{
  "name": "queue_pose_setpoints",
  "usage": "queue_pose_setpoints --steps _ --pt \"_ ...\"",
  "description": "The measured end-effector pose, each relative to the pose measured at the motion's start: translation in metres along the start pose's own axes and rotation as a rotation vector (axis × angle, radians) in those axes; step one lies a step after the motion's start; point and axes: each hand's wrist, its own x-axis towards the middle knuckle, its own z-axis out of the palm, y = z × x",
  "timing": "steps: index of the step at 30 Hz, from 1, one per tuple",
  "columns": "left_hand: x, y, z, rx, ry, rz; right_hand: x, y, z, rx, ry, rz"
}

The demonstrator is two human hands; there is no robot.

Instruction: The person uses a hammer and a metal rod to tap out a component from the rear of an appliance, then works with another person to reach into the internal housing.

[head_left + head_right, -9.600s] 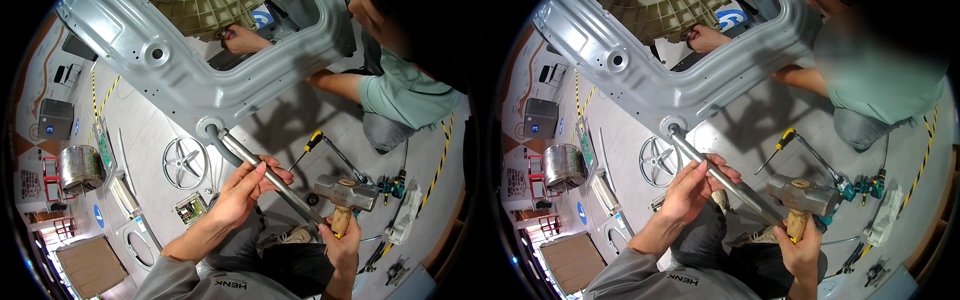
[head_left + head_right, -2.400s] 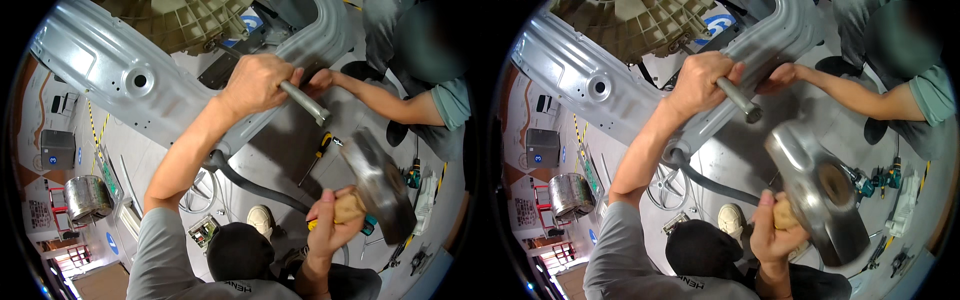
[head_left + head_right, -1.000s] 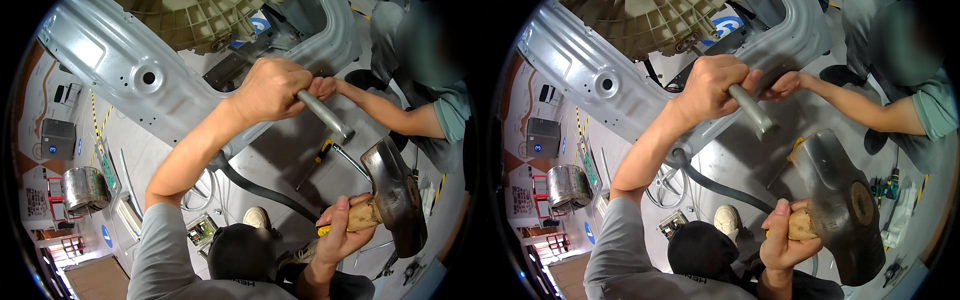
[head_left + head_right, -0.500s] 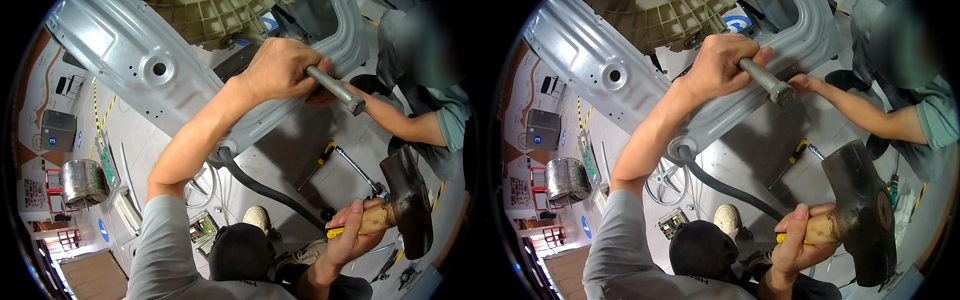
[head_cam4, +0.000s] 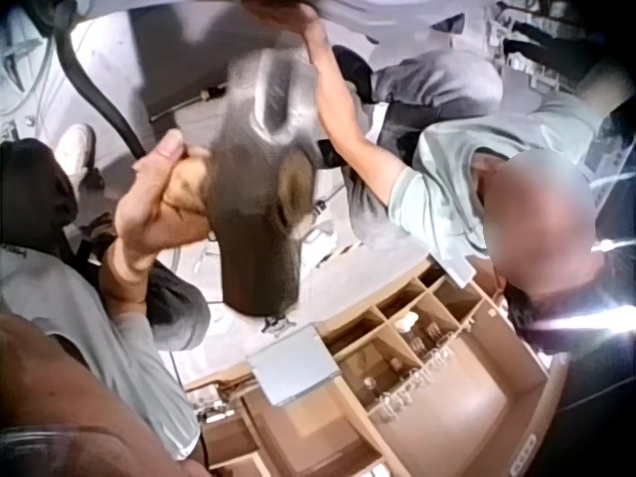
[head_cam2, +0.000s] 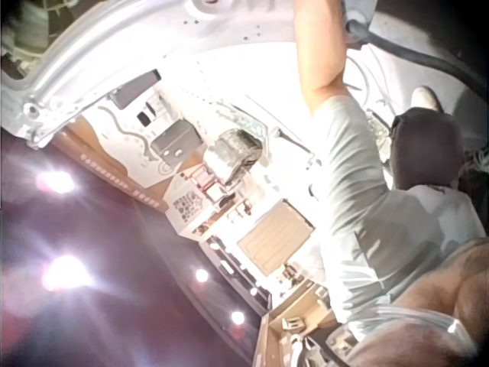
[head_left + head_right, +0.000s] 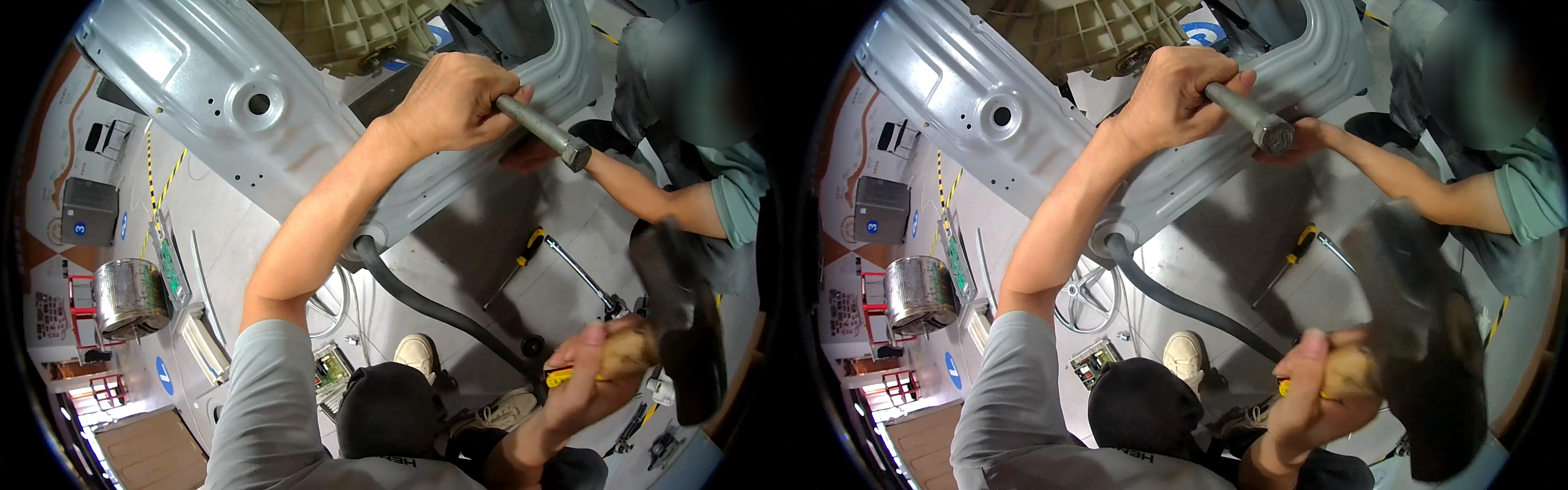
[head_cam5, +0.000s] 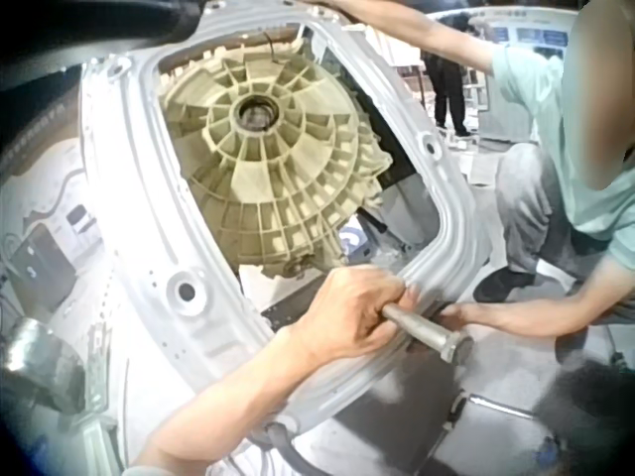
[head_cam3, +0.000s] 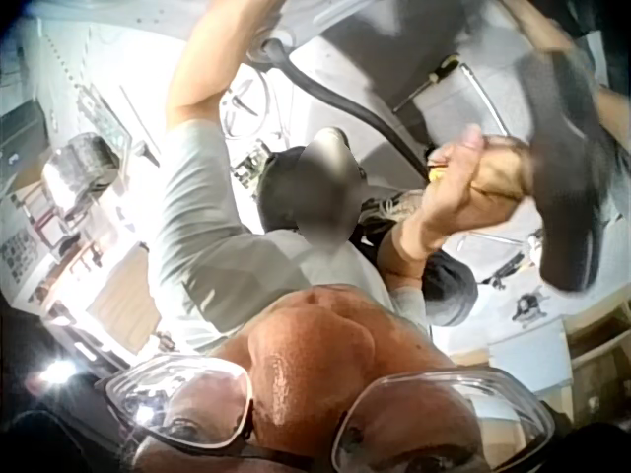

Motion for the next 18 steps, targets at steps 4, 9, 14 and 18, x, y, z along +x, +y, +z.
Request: queue_pose_setpoints --steps 4,9,14,18 --pt "0.002 -0.001 0.0 -0.031 -0.014 0.031 0.007 -0.024 0.003 0.252 0.23 0.05" --pt "-0.001 -0.006 0.001 -0.138 -0.007 -0.034 0.014 -0.003 0.036 0.157 -0.042 0.326" --pt "-0.001 -0.004 -0.004 -0.025 -0.048 -0.007 0.005 -0.002 0.023 0.16 0.094 0.083" --pt "-0.001 -0.001 -0.005 -0.015 -0.029 -0.017 0.002 -0.027 0.02 0.226 0.231 0.037"
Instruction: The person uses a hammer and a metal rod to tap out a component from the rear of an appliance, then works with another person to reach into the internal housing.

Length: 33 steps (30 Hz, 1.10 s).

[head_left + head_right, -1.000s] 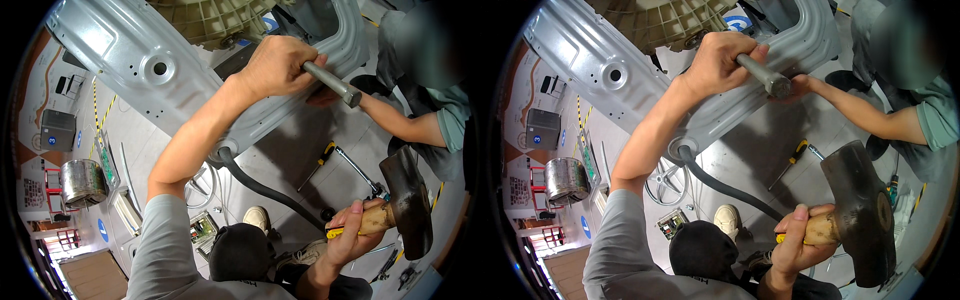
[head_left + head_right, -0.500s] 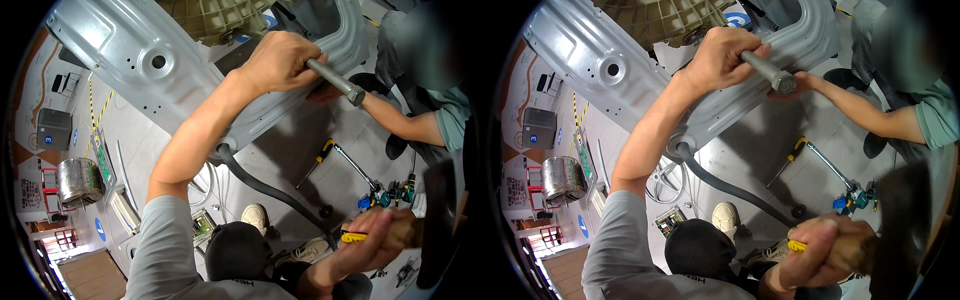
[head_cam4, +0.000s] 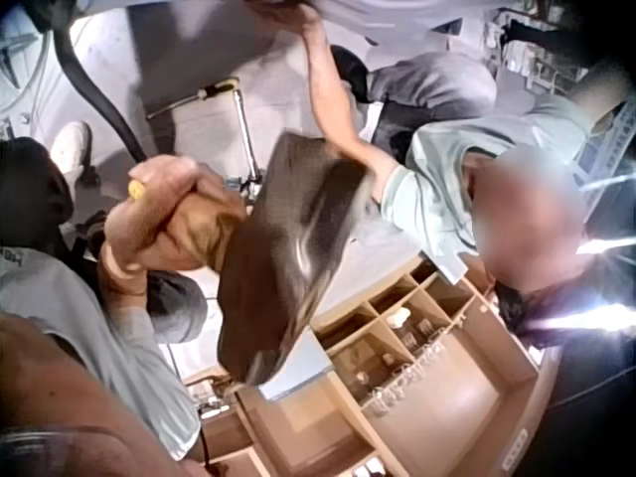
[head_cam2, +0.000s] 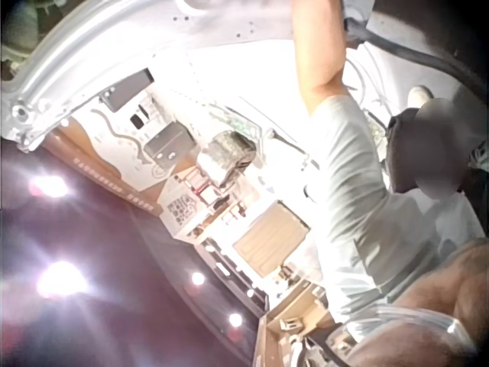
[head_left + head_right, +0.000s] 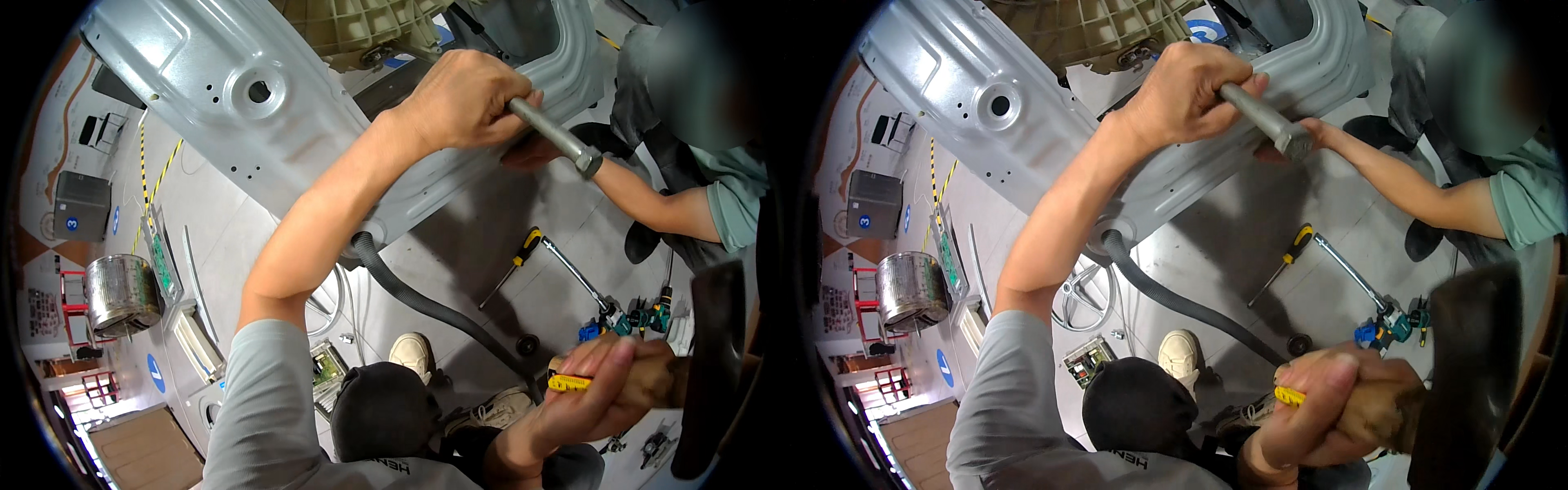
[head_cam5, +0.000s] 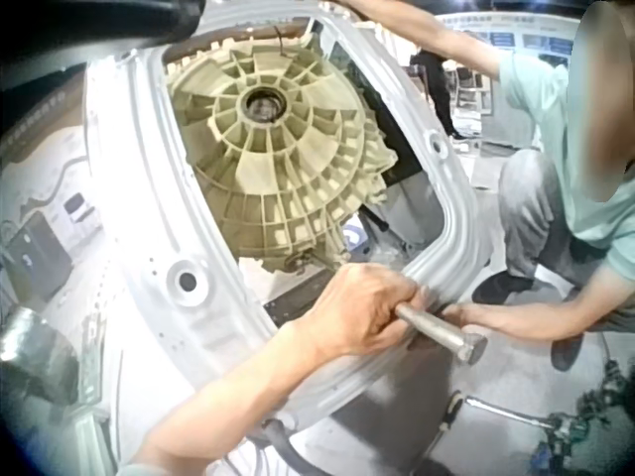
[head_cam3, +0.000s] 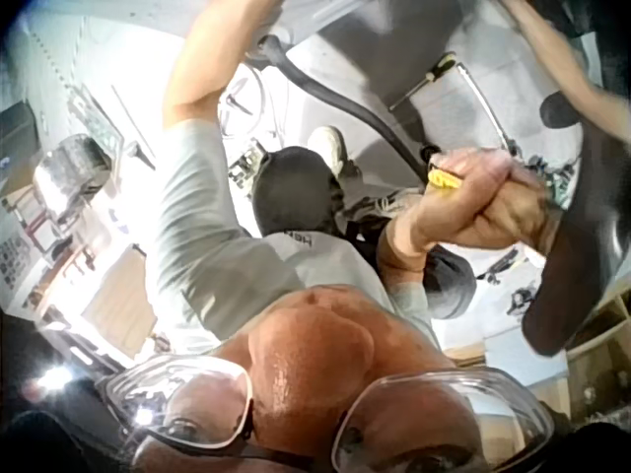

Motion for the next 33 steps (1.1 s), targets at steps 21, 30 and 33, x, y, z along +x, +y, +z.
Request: queue_pose_setpoints --steps 21,30,33 --pt "0.006 -0.002 0.005 0.038 0.037 -0.057 0.014 -0.013 -0.004 -0.134 0.106 -0.221" --pt "0.014 -0.013 0.01 0.017 0.094 0.004 0.022 0.005 0.027 -0.12 -0.064 0.283" --pt "0.01 -0.001 0.016 0.019 -0.001 -0.068 0.019 0.008 0.005 -0.028 -0.059 0.079"
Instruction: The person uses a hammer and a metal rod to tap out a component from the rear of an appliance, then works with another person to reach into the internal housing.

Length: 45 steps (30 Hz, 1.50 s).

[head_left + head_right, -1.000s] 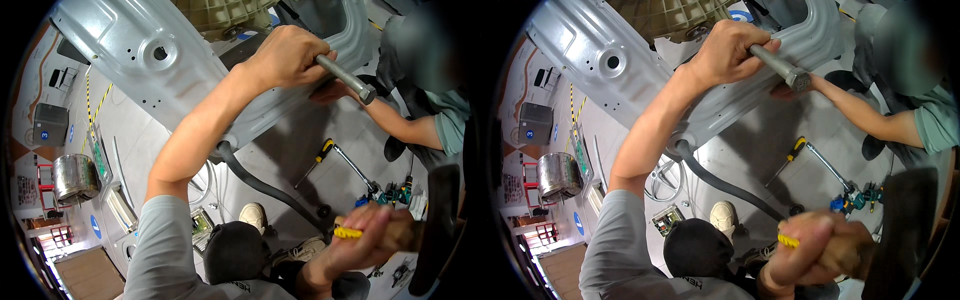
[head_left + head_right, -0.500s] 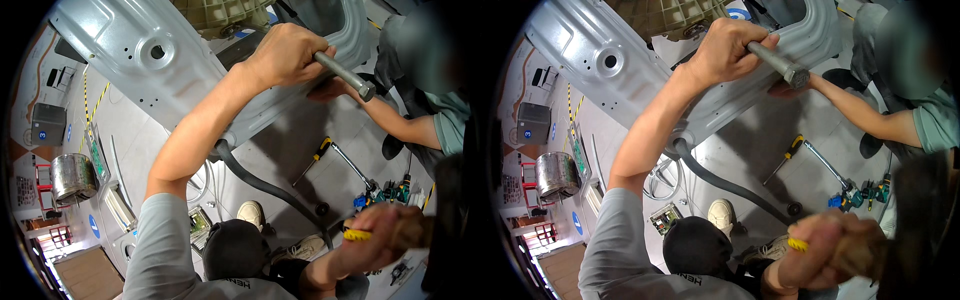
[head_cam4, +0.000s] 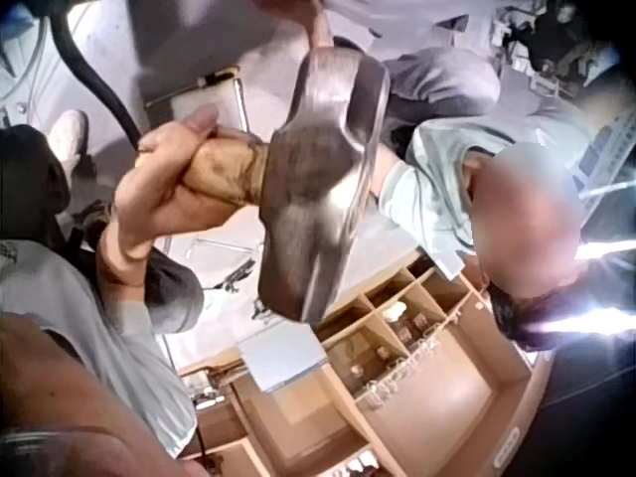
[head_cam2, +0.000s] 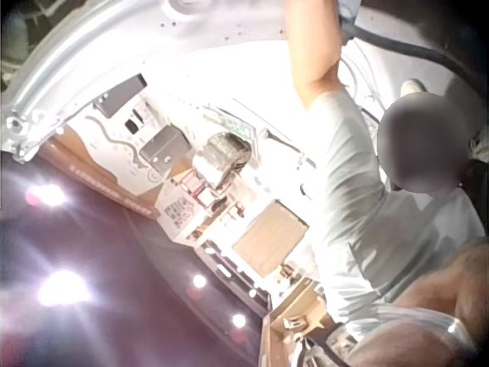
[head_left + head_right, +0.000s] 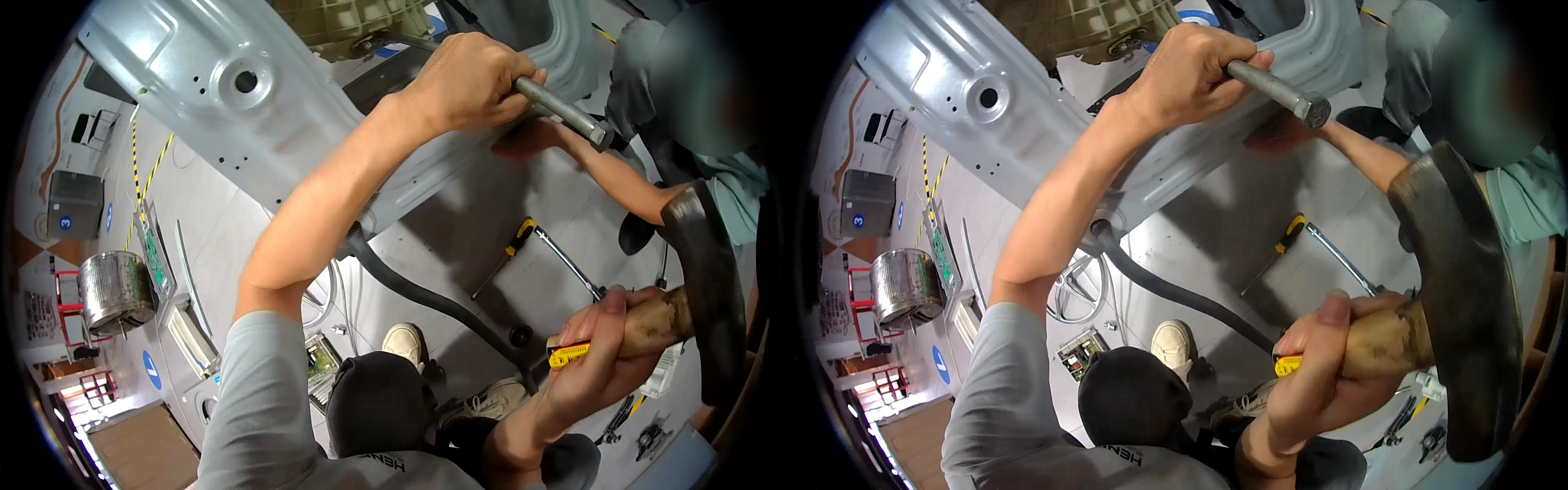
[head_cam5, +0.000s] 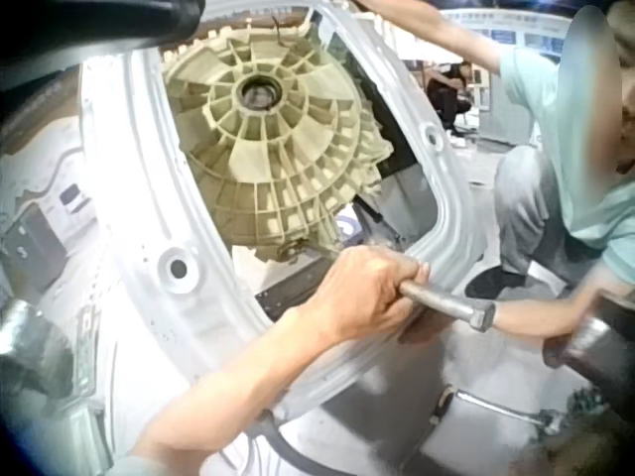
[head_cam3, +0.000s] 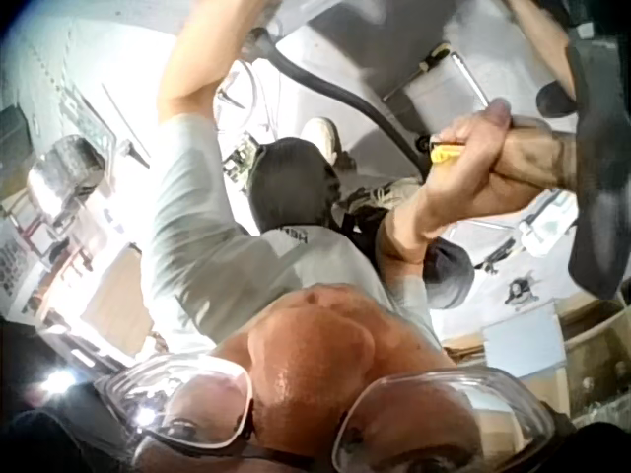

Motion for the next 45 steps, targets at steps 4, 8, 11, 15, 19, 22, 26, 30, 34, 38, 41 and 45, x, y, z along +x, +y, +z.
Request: queue_pose_setpoints --steps 4,8,11,15,19,22,26,30,34,38,41,45 --pt "0.005 0.004 -0.002 0.051 0.037 0.074 -0.013 -0.007 -0.008 0.07 0.079 0.129" --pt "0.005 0.041 -0.006 0.033 0.059 0.123 -0.016 0.001 -0.013 0.126 0.123 0.175" --pt "-0.006 0.052 -0.006 0.025 0.064 0.12 -0.011 0.001 -0.013 0.121 0.13 0.215" --pt "-0.023 0.05 -0.019 0.06 0.048 0.065 -0.011 0.005 -0.014 0.162 0.121 0.275" --pt "-0.032 0.039 -0.024 0.114 0.047 0.028 -0.011 0.006 -0.014 0.137 0.112 0.263" --pt "-0.036 0.03 -0.025 0.101 0.041 0.006 -0.012 0.007 -0.015 0.083 0.123 0.232" --pt "-0.04 0.024 -0.026 0.086 0.041 -0.012 -0.013 0.009 -0.016 0.112 0.115 0.231" --pt "-0.043 0.025 -0.028 0.089 0.063 0.002 -0.014 0.01 -0.015 0.115 0.105 0.215" --pt "-0.045 0.025 -0.03 0.076 0.083 0.039 -0.016 0.01 -0.012 0.105 0.092 0.215" --pt "-0.047 0.028 -0.032 0.064 0.083 0.083 -0.017 0.013 -0.01 0.099 0.081 0.209" --pt "-0.047 0.027 -0.032 0.054 0.088 0.114 -0.017 0.011 -0.006 0.096 0.088 0.216" --pt "-0.048 0.023 -0.034 0.027 0.095 0.118 -0.017 0.01 -0.005 0.103 0.081 0.222"
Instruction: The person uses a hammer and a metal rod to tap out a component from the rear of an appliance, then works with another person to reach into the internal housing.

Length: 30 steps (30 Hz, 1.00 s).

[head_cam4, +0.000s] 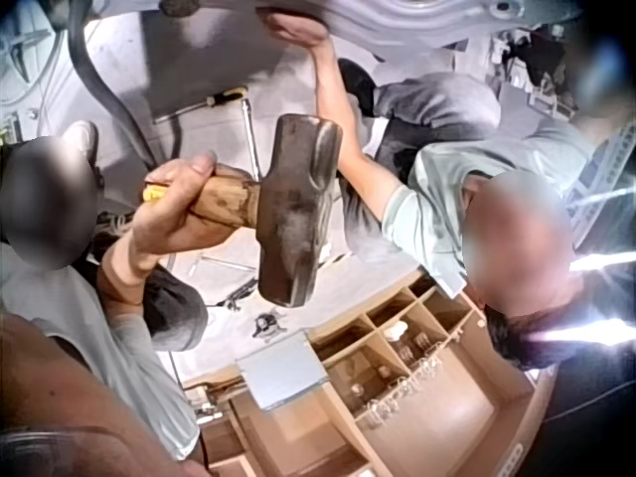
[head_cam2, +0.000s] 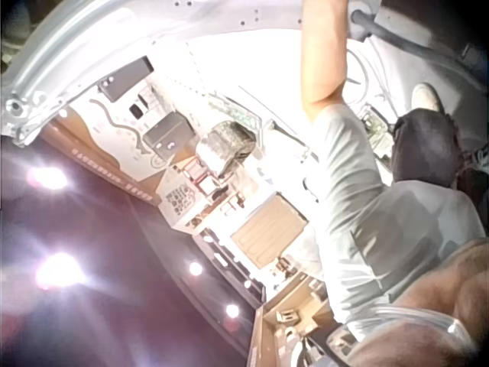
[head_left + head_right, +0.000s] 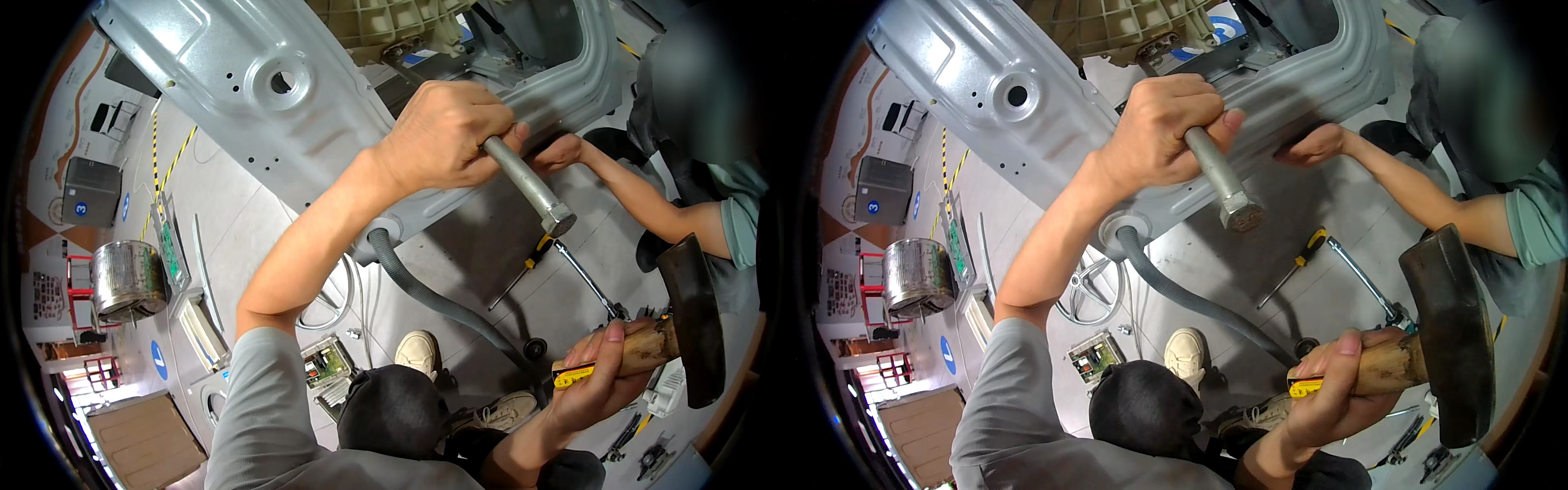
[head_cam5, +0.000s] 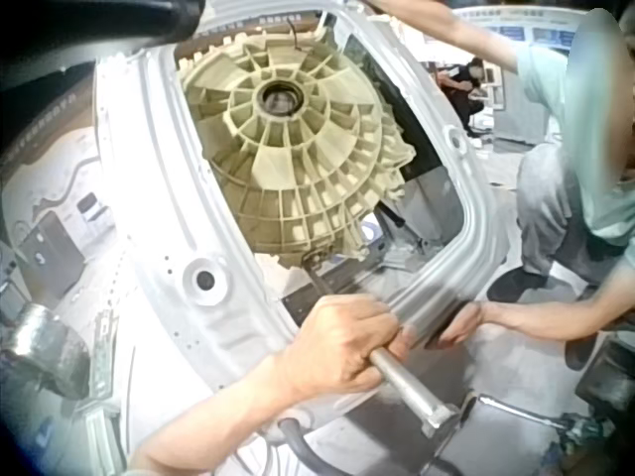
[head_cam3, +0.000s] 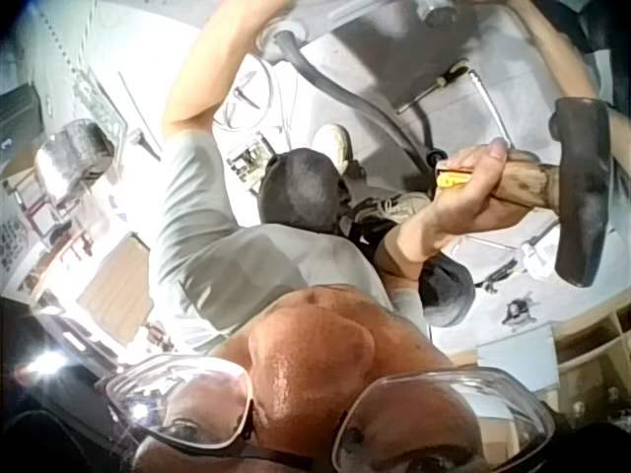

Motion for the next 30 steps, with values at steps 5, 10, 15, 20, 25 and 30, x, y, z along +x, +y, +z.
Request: queue_pose_setpoints --steps 5,10,15,20,25,30 --pt "-0.003 0.001 -0.005 -0.005 -0.007 -0.001 -0.003 -0.001 0.002 -0.005 -0.013 0.014" --pt "-0.006 0.006 -0.01 0.007 0.015 -0.067 -0.013 -0.007 0.002 -0.009 -0.034 0.104" --pt "-0.014 0.006 -0.004 -0.013 0.025 -0.124 -0.029 -0.007 -0.005 -0.02 -0.172 0.091" --pt "0.0 0.01 0.002 0.031 0.059 -0.192 -0.039 -0.01 -0.014 -0.065 -0.22 -0.083" --pt "-0.001 0.005 0.001 0.001 0.044 -0.206 -0.051 -0.021 -0.008 0.031 -0.083 -0.225" --pt "0.002 0.004 0.001 -0.006 0.05 -0.147 -0.052 -0.008 -0.004 -0.085 -0.117 -0.244"
